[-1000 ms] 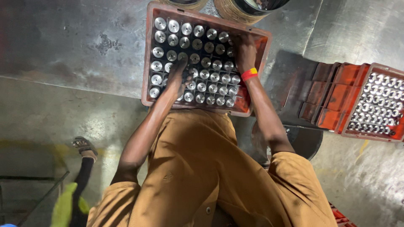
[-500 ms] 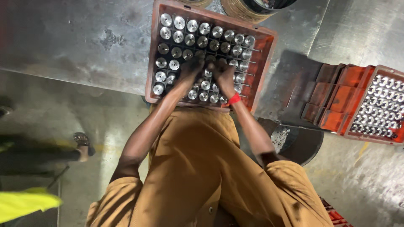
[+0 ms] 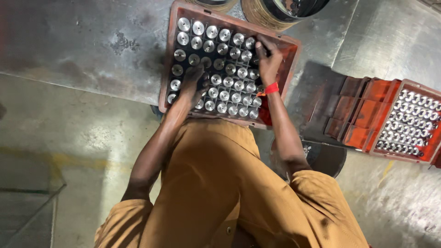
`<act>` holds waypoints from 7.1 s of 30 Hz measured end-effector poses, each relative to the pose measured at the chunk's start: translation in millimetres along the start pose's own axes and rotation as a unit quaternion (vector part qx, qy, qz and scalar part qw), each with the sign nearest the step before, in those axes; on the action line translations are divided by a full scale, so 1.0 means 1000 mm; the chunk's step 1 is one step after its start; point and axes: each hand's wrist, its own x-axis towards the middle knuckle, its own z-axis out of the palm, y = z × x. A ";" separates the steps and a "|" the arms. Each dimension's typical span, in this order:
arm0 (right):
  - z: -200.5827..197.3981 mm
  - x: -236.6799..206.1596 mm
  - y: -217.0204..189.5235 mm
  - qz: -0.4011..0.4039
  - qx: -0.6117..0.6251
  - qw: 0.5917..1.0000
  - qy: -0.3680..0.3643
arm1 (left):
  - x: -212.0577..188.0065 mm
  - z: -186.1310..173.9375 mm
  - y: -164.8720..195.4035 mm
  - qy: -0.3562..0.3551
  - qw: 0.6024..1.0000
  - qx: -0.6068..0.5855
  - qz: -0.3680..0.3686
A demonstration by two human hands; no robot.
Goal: The person sorts small cylindrical metal parts from a red crate into two bins on a metal table. They handle the parts by hand, placing them into the bins, and occasionally wipe the crate with a cloth.
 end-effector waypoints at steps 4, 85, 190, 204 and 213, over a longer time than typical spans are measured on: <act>0.000 0.004 -0.008 -0.115 -0.219 0.967 -0.064 | -0.004 -0.001 0.004 0.014 1.000 -0.027 -0.001; 0.109 -0.077 -0.051 0.247 0.284 0.911 -0.172 | 0.004 -0.005 0.015 0.117 0.966 0.207 0.100; 0.120 -0.026 -0.077 -0.017 0.029 0.986 -0.161 | -0.039 -0.020 0.039 0.066 0.990 0.052 0.117; 0.108 -0.028 -0.063 0.080 0.064 0.971 -0.218 | -0.021 -0.031 0.021 0.102 0.992 0.022 0.066; 0.089 -0.040 -0.082 -0.039 0.004 0.986 -0.160 | -0.014 -0.037 0.011 -0.026 0.997 0.009 0.070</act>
